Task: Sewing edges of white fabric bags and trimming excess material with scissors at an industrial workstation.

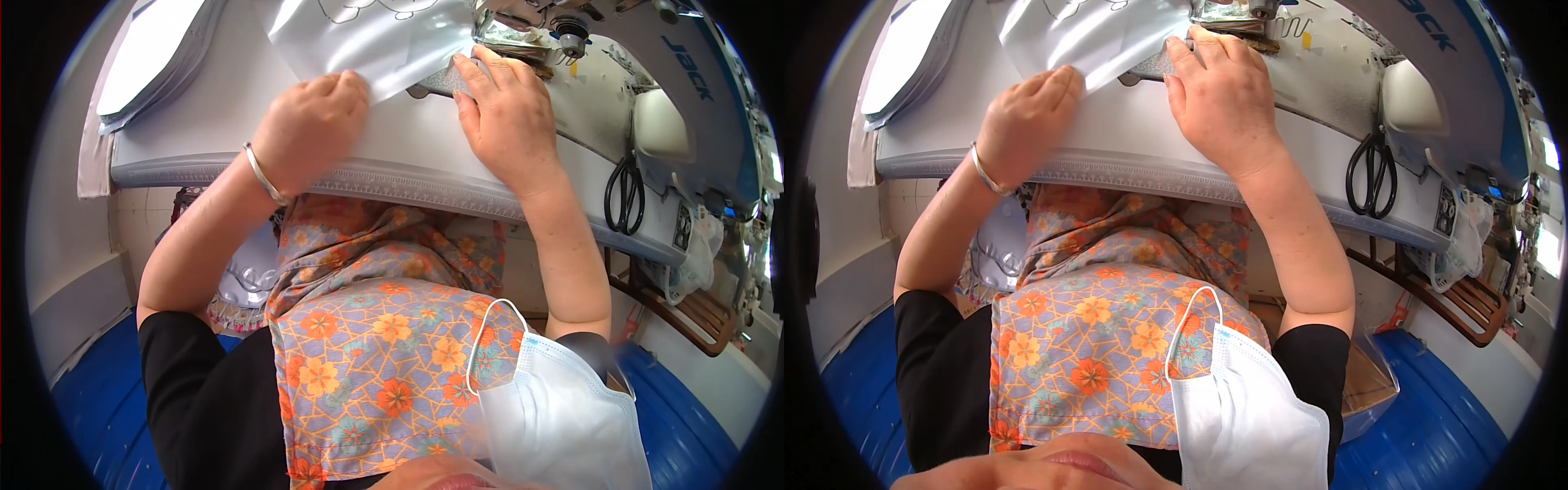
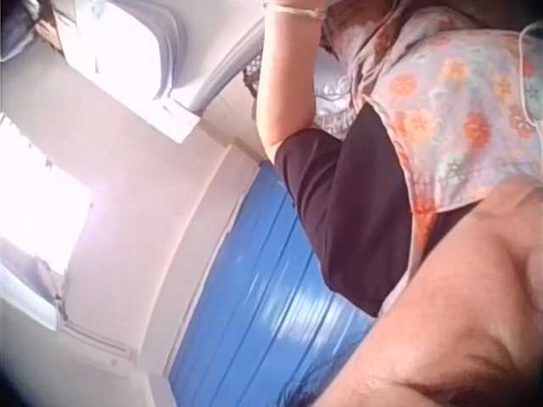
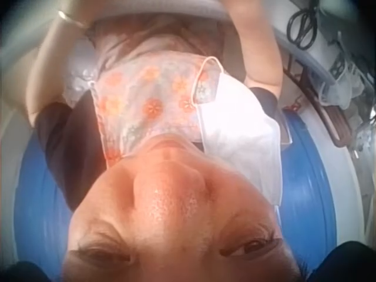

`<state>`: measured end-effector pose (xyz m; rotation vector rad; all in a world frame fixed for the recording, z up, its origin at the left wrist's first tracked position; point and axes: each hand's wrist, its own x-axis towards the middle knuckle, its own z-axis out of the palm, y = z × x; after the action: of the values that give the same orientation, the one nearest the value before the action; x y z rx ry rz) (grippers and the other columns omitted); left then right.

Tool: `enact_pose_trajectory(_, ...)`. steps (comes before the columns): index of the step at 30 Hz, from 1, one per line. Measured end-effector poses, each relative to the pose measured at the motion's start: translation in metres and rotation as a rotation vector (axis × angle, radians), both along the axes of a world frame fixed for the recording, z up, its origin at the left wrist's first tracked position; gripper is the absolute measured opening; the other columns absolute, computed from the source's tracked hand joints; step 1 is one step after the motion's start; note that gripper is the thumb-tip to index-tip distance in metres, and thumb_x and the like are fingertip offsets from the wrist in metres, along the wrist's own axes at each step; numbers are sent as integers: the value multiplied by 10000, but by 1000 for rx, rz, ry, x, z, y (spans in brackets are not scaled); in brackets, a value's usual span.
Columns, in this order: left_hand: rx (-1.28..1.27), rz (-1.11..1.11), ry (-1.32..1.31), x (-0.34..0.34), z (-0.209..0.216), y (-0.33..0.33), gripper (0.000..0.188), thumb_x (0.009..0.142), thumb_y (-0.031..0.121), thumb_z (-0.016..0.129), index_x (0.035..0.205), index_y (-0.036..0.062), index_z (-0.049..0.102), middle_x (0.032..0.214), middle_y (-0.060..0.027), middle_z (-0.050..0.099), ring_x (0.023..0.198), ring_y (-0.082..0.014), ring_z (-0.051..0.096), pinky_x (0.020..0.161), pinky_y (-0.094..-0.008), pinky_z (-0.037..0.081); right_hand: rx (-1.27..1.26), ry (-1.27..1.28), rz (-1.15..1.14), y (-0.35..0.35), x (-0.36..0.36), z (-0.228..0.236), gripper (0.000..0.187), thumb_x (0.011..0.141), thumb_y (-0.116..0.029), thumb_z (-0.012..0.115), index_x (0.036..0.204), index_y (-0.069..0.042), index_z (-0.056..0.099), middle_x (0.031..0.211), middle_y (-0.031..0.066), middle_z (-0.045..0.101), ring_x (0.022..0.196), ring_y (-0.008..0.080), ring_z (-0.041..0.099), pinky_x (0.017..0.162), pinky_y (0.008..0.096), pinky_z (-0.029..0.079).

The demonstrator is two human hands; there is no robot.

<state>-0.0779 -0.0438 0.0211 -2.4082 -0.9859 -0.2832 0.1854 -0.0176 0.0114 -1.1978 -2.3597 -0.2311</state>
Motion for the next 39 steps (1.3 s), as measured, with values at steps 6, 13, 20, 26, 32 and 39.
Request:
enact_pose_trajectory(6, -90, -62, 64, 46, 5, -29, 242, 750, 206, 625, 913, 40, 693, 1002, -114, 655, 906, -212, 609, 684, -287, 535, 10, 50, 12, 0, 3, 1, 328, 889, -143, 667, 1203, -48, 688, 1249, 95, 677, 1124, 276, 611, 991, 407, 488)
enact_pose_trajectory(13, -236, -168, -173, 71, 2, -22, 214, 736, 166, 629, 896, 42, 696, 1009, -96, 650, 907, -214, 613, 735, -280, 530, 51, 79, 20, 1, 9, -1, 265, 852, -68, 673, 1110, -47, 725, 1163, 67, 719, 1065, 253, 650, 966, 396, 511)
enact_pose_trajectory(20, -349, -242, -405, 65, 5, 15, 251, 836, 115, 606, 1053, 10, 677, 1039, -87, 658, 1030, -263, 647, 878, -383, 547, 63, 79, -3, 3, 10, -3, 256, 844, -55, 682, 1094, -55, 736, 1144, 59, 728, 1054, 240, 659, 944, 389, 523)
enact_pose_trajectory(26, -333, -261, -426, 59, 2, 50, 281, 803, 72, 625, 1068, 33, 709, 1102, -92, 684, 1056, -290, 657, 894, -408, 551, 92, 70, 5, 4, 7, -4, 253, 857, -64, 679, 1102, -46, 736, 1161, 57, 726, 1037, 239, 663, 925, 382, 531)
enact_pose_trajectory(32, -329, -195, -389, 56, -3, 77, 313, 810, 56, 599, 1102, 49, 712, 1174, -95, 689, 1097, -287, 655, 894, -423, 558, 95, 91, 7, 4, 1, -2, 283, 874, -90, 677, 1146, -25, 722, 1183, 83, 715, 1046, 260, 654, 934, 383, 528)
enact_pose_trajectory(39, -137, -148, -190, 18, 1, 119, 94, 832, 94, 615, 888, 28, 650, 919, -121, 658, 879, -277, 653, 839, -370, 522, 22, 68, -6, 2, 5, -1, 355, 863, -123, 696, 1203, -22, 687, 1253, 95, 686, 1121, 268, 622, 979, 393, 510)
